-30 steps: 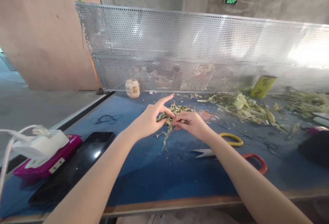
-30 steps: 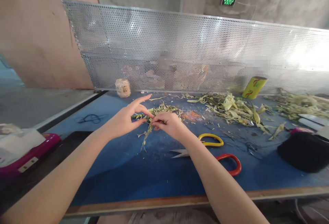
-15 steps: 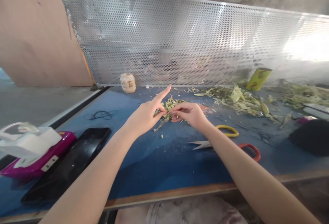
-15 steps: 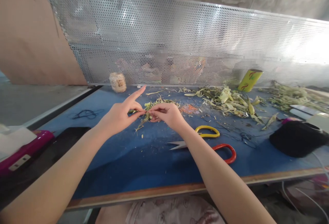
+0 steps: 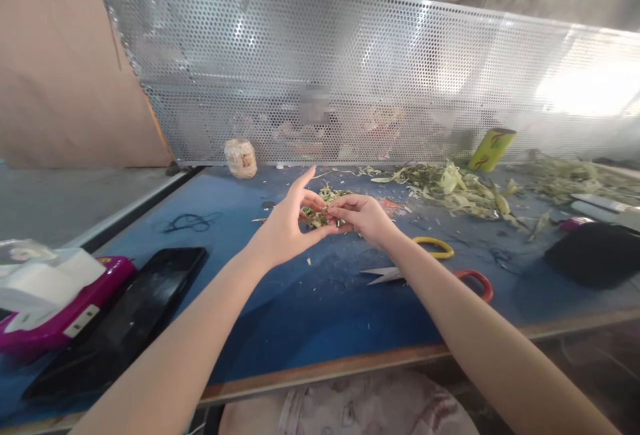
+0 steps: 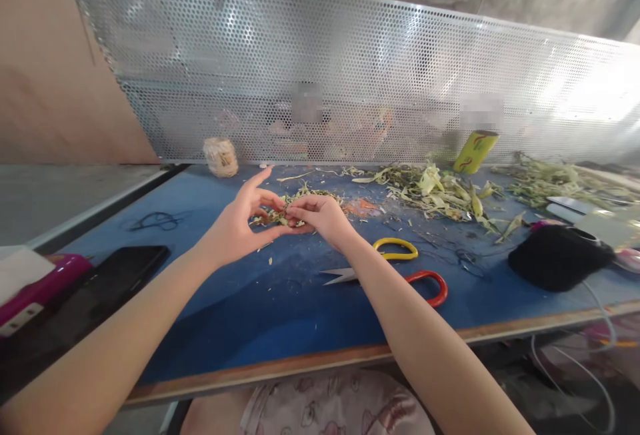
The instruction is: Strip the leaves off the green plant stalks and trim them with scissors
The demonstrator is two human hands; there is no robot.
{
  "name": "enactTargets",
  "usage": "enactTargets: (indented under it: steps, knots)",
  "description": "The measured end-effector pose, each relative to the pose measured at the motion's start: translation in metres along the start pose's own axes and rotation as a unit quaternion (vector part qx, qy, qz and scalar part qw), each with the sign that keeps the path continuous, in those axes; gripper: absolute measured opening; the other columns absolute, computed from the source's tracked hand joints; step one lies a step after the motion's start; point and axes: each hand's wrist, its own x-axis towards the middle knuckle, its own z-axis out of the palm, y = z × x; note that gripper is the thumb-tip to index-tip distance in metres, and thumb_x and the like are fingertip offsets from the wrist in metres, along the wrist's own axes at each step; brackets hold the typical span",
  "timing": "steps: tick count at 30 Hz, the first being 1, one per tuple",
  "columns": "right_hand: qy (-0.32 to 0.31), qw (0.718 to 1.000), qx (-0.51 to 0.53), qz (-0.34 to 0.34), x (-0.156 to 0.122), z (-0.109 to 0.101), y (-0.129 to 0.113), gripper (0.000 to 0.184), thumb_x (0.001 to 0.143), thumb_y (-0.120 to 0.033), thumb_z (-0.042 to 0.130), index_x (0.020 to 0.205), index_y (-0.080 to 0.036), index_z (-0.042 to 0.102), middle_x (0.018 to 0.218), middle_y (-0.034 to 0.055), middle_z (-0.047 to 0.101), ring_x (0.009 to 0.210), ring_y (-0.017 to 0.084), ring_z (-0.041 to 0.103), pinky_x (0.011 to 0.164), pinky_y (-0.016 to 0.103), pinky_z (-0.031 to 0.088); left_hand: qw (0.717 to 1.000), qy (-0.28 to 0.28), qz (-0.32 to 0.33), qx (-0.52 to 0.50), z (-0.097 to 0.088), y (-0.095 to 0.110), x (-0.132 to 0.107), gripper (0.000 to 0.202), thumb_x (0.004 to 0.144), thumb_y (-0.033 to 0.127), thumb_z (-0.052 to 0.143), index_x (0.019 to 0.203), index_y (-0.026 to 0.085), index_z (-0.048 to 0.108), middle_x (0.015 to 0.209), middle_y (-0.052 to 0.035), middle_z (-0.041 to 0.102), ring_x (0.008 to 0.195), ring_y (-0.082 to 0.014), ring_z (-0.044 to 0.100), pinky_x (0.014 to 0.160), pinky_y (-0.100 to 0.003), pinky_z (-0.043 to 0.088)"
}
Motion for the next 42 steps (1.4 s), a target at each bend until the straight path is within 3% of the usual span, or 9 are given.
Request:
enactTargets:
  steps: [2,7,12,23,27,32,38,42]
  knots:
    - [0.0,1.0,0.014,-0.005,0.0,-0.001,0.0,0.017,0.06,-0.028,0.07,0.069,-0.015,0.062,0.062,-0.001,0.062,0.058,0.009,0.059,0.058,0.025,0.055,1.0,-0.013,-0.001,-0.008,0.003,-0.003,0.001,0.08,0.071,0.027,0.059,0.135,0.024,0.011,0.102,-0.0065,0.057,0.091,-0.0165,0.055,0.07,-0.026,0.046]
    - [-0.027,0.999,0.032,-0.011,0.0,-0.002,0.001,0.017,0.061,-0.026,0.07,0.069,-0.014,0.061,0.065,-0.0005,0.061,0.06,0.01,0.06,0.056,0.024,0.055,1.0,-0.01,-0.021,-0.01,0.001,-0.004,0.002,0.066,0.077,0.022,0.051,0.134,0.025,0.018,0.09,-0.0027,0.063,0.077,-0.0115,0.058,0.069,-0.024,0.045]
    - [-0.048,0.999,0.009,-0.012,0.0,-0.004,-0.001,0.015,0.062,-0.025,0.069,0.069,-0.014,0.061,0.063,0.0,0.061,0.058,0.009,0.057,0.047,0.02,0.051,0.999,-0.005,-0.025,-0.026,-0.001,-0.004,0.002,0.065,0.077,0.019,0.051,0.133,0.024,0.019,0.089,-0.0022,0.064,0.077,-0.0112,0.059,0.071,-0.024,0.046]
    - [0.015,0.982,-0.17,-0.084,-0.003,0.0,-0.003,0.014,0.066,-0.027,0.063,0.07,-0.015,0.057,0.059,-0.0024,0.055,0.038,0.005,0.047,0.037,0.02,0.041,0.996,0.03,-0.063,-0.06,0.004,-0.009,0.004,0.065,0.073,0.02,0.056,0.13,0.023,0.025,0.085,-0.0035,0.063,0.077,-0.0132,0.059,0.069,-0.026,0.047]
    - [0.046,0.939,-0.296,-0.17,-0.006,0.002,-0.002,0.008,0.073,-0.023,0.056,0.077,-0.017,0.06,0.07,-0.0006,0.058,0.043,0.004,0.047,0.044,0.02,0.042,0.982,0.04,-0.124,-0.136,0.008,-0.011,0.005,0.065,0.069,0.023,0.06,0.126,0.018,0.028,0.082,-0.0055,0.061,0.071,-0.0147,0.059,0.06,-0.027,0.047]
    - [0.083,0.874,-0.393,-0.274,-0.009,0.002,-0.004,0.009,0.075,-0.016,0.051,0.078,-0.019,0.059,0.076,0.0005,0.06,0.07,0.01,0.055,0.06,0.021,0.043,0.957,0.043,-0.167,-0.235,0.011,-0.012,0.007,0.067,0.067,0.023,0.062,0.124,0.015,0.028,0.083,-0.0065,0.06,0.064,-0.0127,0.056,0.053,-0.024,0.045]
    - [0.082,0.815,-0.481,-0.313,-0.013,0.002,-0.004,0.014,0.079,-0.015,0.046,0.083,-0.021,0.058,0.081,0.0013,0.061,0.077,0.012,0.053,0.065,0.022,0.041,0.951,0.04,-0.135,-0.276,0.013,-0.006,0.006,0.083,0.069,0.02,0.061,0.134,0.026,0.01,0.116,-0.0119,0.051,0.067,-0.01,0.054,0.048,-0.021,0.042]
    - [0.05,0.782,-0.518,-0.344,-0.014,0.003,-0.006,0.015,0.083,-0.017,0.043,0.084,-0.021,0.058,0.079,0.0019,0.061,0.075,0.012,0.053,0.065,0.023,0.041,0.928,0.005,-0.161,-0.336,0.014,-0.004,0.005,0.086,0.07,0.018,0.06,0.135,0.027,0.005,0.115,-0.0116,0.052,0.058,-0.0068,0.051,0.046,-0.02,0.042]
